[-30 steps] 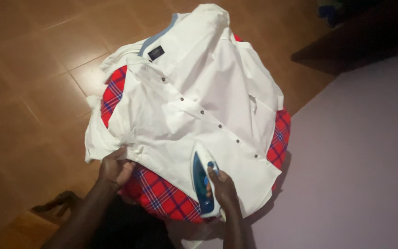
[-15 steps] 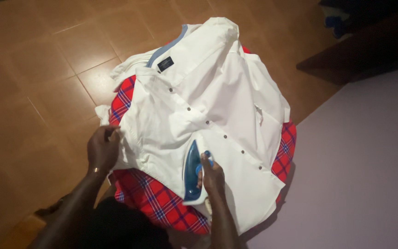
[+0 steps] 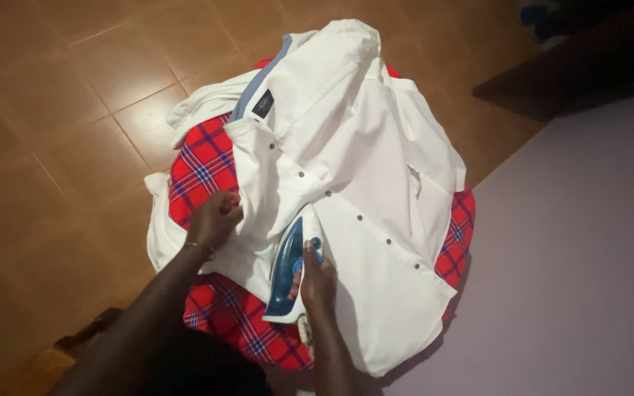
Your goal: The person irons a white long-sleeved shirt on a round ironing board covered with a red plaid cloth. They use a blue and white electric iron to smooth the fabric, frequently adjusting the shirt's position and sleeves with their left hand while moving the iron with their right hand.
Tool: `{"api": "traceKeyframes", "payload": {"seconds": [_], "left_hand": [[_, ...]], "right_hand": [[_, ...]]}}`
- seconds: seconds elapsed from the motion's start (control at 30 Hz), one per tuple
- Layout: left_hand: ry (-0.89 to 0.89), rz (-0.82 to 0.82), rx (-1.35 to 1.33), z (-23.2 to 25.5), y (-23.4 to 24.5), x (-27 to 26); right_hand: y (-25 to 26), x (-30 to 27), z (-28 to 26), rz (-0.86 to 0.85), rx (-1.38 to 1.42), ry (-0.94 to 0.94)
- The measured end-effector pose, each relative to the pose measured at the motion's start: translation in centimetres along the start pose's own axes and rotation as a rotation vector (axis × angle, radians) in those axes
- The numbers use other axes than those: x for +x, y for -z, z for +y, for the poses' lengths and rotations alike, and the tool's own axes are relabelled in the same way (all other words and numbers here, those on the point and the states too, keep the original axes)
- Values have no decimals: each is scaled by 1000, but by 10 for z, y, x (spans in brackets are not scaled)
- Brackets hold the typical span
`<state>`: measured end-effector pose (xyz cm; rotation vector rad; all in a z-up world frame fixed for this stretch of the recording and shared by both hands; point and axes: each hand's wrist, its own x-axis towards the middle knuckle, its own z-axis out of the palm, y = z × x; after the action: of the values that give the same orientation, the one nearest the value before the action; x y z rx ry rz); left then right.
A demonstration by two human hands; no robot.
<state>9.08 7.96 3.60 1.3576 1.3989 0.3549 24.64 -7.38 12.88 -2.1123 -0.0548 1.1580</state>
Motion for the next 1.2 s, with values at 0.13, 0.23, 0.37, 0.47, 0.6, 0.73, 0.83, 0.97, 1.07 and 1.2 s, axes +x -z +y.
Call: {"api": "traceKeyframes", "payload": {"seconds": [0.13,0.23,0.37,0.47,0.6,0.73,0.83,0.97,1.07,1.2], "left_hand": [[-68,-177,181,7,-7,2],[-127,-247,96,-7,-2,14],[-440,63,-141,-40,40,39],[-273,657,100,-42,81,15],[-473,509,168,-4,47,-16],[-816,122,158,51,-28,-6],[-772,180,251,85,-54,30],[-771,380,345,107,-77,87],[-619,318,542,109,-95,120],[-515,188,543,102,-87,148]], "right_hand": [[-8,13,-16,34,96,15],[-10,27,-34,50,146,27],[-6,29,-39,-4,136,30],[2,25,-31,-108,44,69],[0,-1,-2,-82,45,21],[-7,-9,11,-22,173,-13],[-4,-9,5,-22,146,-28],[-5,-4,-6,-13,134,-13],[-6,1,-10,-3,156,-17],[-6,13,-22,41,97,-10]]}}
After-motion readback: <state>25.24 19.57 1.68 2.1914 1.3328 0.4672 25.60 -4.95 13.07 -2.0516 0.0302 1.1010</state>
